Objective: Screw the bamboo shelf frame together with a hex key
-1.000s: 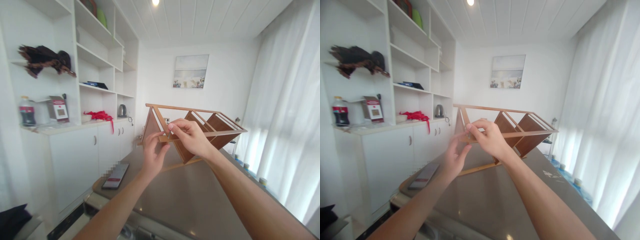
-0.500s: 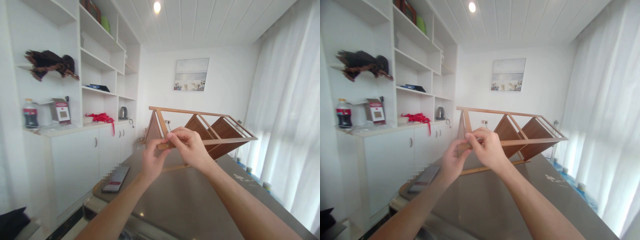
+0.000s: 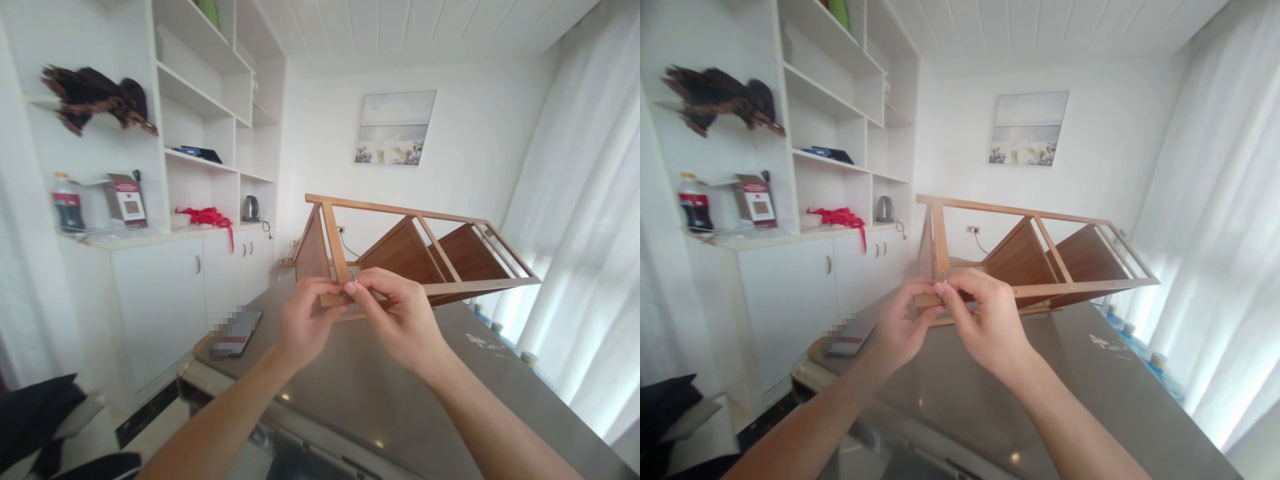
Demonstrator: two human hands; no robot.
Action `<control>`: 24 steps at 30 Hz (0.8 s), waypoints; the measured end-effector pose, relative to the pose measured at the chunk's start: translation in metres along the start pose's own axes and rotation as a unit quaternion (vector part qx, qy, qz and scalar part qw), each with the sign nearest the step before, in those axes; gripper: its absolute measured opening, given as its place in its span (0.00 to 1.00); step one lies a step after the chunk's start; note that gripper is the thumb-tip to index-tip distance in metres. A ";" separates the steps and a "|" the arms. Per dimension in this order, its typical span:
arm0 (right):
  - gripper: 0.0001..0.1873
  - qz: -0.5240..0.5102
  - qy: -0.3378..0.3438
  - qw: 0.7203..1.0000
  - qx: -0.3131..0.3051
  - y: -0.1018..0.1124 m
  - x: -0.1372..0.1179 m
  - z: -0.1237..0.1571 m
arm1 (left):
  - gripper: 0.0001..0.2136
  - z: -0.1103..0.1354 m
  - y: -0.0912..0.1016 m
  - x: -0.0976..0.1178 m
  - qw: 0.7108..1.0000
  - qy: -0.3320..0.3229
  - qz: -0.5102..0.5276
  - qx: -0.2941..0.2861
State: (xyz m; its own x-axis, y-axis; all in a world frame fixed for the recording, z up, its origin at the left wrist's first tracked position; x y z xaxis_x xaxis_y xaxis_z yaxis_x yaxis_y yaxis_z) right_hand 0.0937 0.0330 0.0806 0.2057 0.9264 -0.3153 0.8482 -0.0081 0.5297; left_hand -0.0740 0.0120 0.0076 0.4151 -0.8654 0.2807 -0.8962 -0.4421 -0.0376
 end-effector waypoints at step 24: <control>0.12 0.154 0.080 0.985 0.008 0.027 -0.014 0.002 | 0.08 0.012 0.004 0.007 1.000 0.004 -0.008 0.016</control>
State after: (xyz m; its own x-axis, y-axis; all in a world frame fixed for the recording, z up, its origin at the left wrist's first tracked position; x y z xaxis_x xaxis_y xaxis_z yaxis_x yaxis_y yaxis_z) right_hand 0.1147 0.0191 0.0977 0.3757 0.9266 -0.0130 0.7653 -0.3023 0.5683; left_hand -0.0733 0.0013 -0.0024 0.4281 -0.8559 0.2900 -0.8838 -0.4636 -0.0635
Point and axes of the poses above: each hand's wrist, its own z-axis away from the middle knuckle, its own y-axis out of the back of the hand, x = y × z, the point moved 2 cm from there along -z, towards the middle knuckle, and after that the axes turned 12 degrees about z, right-handed, at the moved point
